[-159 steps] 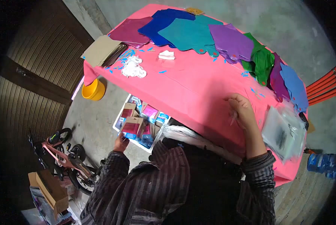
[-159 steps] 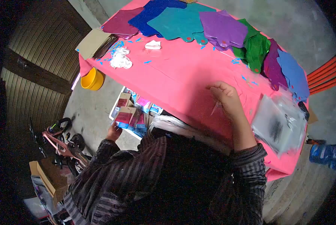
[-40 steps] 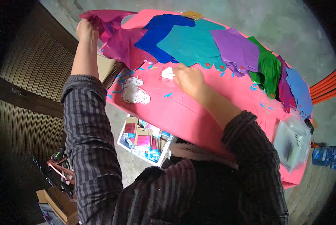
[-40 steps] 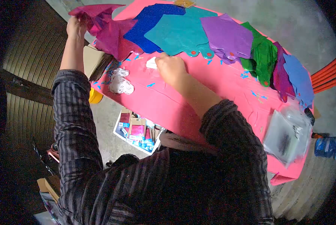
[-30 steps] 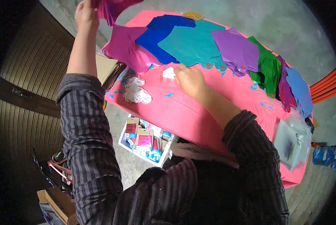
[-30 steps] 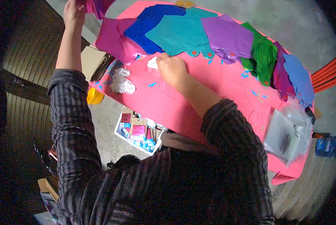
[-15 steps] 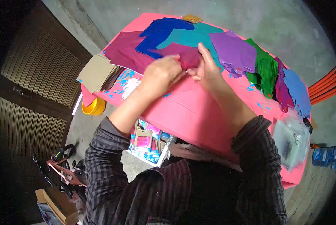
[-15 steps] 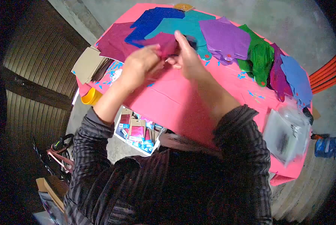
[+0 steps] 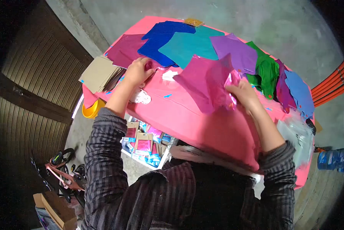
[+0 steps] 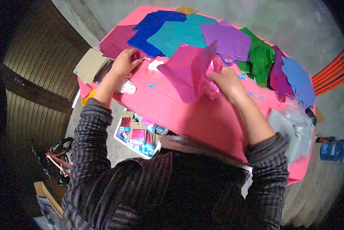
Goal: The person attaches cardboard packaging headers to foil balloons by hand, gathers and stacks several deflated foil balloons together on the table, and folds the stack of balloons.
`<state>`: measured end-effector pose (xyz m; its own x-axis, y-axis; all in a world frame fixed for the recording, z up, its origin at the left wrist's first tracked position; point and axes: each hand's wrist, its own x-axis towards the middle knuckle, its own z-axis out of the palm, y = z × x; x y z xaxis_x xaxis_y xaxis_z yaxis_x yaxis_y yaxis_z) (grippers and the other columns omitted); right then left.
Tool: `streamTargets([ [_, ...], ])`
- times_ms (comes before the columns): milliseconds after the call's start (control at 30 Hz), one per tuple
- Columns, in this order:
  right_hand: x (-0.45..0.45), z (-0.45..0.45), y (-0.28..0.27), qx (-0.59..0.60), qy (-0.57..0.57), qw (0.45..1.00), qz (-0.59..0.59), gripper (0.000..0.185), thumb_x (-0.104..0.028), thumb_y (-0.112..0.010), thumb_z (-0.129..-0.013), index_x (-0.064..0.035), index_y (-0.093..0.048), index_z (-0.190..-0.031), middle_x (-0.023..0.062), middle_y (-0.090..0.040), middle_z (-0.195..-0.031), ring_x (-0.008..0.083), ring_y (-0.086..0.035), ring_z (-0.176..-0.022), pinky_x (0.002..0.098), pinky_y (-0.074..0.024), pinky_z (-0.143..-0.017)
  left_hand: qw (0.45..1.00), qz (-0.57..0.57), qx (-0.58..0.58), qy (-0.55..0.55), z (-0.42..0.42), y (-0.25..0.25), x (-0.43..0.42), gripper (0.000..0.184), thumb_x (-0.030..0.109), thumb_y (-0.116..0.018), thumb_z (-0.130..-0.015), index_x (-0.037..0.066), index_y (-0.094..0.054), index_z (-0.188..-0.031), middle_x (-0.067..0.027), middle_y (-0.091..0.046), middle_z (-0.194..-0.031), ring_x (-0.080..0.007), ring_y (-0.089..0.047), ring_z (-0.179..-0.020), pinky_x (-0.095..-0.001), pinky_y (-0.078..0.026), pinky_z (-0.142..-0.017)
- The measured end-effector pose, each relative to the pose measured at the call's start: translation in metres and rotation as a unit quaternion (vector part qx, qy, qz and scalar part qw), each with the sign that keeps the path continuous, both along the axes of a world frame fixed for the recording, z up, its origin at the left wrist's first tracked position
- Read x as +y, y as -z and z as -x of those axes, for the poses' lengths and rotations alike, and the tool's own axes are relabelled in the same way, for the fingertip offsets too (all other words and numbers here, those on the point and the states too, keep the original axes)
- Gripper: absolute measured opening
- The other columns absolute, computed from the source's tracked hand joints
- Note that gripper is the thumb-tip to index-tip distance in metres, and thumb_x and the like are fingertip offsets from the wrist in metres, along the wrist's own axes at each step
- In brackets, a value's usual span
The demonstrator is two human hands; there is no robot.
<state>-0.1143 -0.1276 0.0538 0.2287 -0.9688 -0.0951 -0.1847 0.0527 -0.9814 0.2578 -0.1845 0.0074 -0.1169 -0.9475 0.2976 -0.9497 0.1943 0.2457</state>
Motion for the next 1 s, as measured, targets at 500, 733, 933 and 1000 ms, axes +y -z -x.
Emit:
streamTargets([
  [500,0.063,0.065,0.071,0.216,0.006,0.973,0.085,0.017,-0.013,-0.063,-0.080,-0.0005,-0.064,-0.092,0.0039,-0.061,-0.068,0.0099,-0.055,-0.061,0.0293,-0.0446,-0.057,0.976,-0.047,-0.178,-0.116,0.007,-0.005,-0.016,0.034,0.024,-0.053,-0.084,0.016,-0.059,-0.116,-0.0085,-0.061,-0.116,-0.0284,-0.058,-0.108,-0.0482,-0.047,-0.086],
  [733,0.064,0.078,0.055,0.201,-0.080,0.976,0.006,0.025,-0.011,-0.066,-0.075,0.0013,-0.063,-0.097,0.0115,-0.064,-0.073,0.0215,-0.063,-0.070,0.0355,-0.0491,-0.067,0.977,-0.037,-0.154,-0.143,0.002,0.000,-0.016,0.034,0.022,-0.054,-0.083,0.015,-0.060,-0.116,-0.0100,-0.060,-0.115,-0.0297,-0.058,-0.107,-0.0485,-0.048,-0.085],
  [933,0.070,0.068,0.050,0.168,-0.013,0.973,0.158,0.050,-0.004,-0.068,-0.072,0.0009,-0.051,-0.118,0.0101,-0.061,-0.106,0.0207,-0.060,-0.093,0.0335,-0.0484,-0.080,0.989,0.037,-0.123,-0.078,0.022,0.010,-0.025,0.036,0.029,-0.060,-0.080,0.016,-0.062,-0.113,-0.0102,-0.060,-0.115,-0.0310,-0.059,-0.106,-0.0483,-0.049,-0.084],
  [1000,0.069,0.065,0.054,0.191,0.014,0.964,0.185,0.053,-0.003,-0.069,-0.071,0.0000,-0.049,-0.120,0.0118,-0.059,-0.111,0.0227,-0.058,-0.097,0.0347,-0.0475,-0.082,0.990,0.006,-0.120,-0.067,0.034,0.012,-0.028,0.036,0.031,-0.060,-0.080,0.015,-0.063,-0.113,-0.0107,-0.060,-0.115,-0.0313,-0.059,-0.106,-0.0496,-0.048,-0.085],
])
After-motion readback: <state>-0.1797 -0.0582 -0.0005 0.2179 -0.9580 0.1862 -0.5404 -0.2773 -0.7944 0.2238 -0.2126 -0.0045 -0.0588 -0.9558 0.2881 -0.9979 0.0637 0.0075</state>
